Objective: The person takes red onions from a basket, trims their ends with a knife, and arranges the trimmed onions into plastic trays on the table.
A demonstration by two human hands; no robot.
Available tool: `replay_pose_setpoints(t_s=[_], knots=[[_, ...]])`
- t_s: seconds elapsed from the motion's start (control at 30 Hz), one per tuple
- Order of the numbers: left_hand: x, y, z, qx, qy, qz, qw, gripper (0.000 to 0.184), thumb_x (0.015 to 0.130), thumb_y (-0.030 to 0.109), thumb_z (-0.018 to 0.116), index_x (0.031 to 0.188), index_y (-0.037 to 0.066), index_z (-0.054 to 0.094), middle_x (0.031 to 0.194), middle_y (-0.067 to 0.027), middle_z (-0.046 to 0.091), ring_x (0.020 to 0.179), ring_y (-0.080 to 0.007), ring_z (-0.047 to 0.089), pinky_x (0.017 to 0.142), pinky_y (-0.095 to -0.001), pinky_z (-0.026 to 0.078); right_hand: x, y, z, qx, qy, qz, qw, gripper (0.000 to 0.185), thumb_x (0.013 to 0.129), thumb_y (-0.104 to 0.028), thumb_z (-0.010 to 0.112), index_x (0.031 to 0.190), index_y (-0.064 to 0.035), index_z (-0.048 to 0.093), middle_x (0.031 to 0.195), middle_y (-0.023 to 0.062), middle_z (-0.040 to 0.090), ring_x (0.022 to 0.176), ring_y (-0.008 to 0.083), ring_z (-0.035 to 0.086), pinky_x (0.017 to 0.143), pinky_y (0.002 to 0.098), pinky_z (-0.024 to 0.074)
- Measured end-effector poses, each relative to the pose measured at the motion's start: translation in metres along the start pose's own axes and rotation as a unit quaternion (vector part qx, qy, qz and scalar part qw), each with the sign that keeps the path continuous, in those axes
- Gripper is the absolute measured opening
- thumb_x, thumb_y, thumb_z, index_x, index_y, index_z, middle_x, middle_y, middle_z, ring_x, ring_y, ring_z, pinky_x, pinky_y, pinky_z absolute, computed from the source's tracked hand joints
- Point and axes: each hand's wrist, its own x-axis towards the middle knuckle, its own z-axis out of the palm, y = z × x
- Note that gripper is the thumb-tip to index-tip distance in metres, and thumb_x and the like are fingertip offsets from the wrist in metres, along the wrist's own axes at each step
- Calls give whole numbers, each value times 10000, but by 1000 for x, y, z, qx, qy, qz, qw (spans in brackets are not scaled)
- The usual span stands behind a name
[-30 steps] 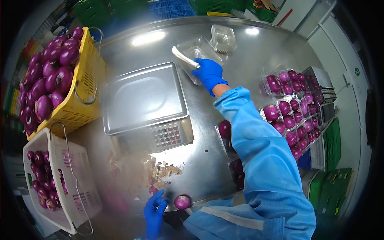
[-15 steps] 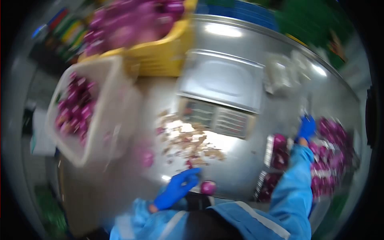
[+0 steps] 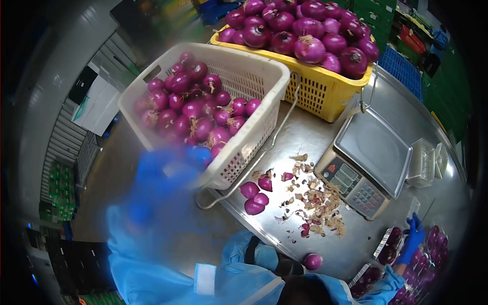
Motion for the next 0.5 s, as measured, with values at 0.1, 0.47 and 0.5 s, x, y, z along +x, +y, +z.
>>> replay_pose_setpoints(t_s=[0.1,0.47,0.5], knots=[[78,-55,-75,180,-23,-33,983,409,771,254,784,1103,33,696,985,-97,718,987,-197,665,817,-329,532,-53,-36,59,12,-83,4,996,318,955,-144,584,1254,-42,615,1054,70,691,758,69,602,546,204,458],[187,-271,-102,610,-551,-186,538,703,570,415,859,1141,51,672,1047,-163,704,968,-320,678,822,-411,544,-166,-111,175,-75,-202,-15,976,285,878,-83,691,1160,-41,684,725,29,667,537,75,559,493,238,444],[189,-270,-97,611,-555,-189,532,706,566,411,861,1141,48,670,1047,-165,703,969,-320,678,822,-411,544,-171,-113,177,-83,-201,-18,976,301,867,-102,709,1161,-44,683,643,11,624,519,72,555,494,244,439]])
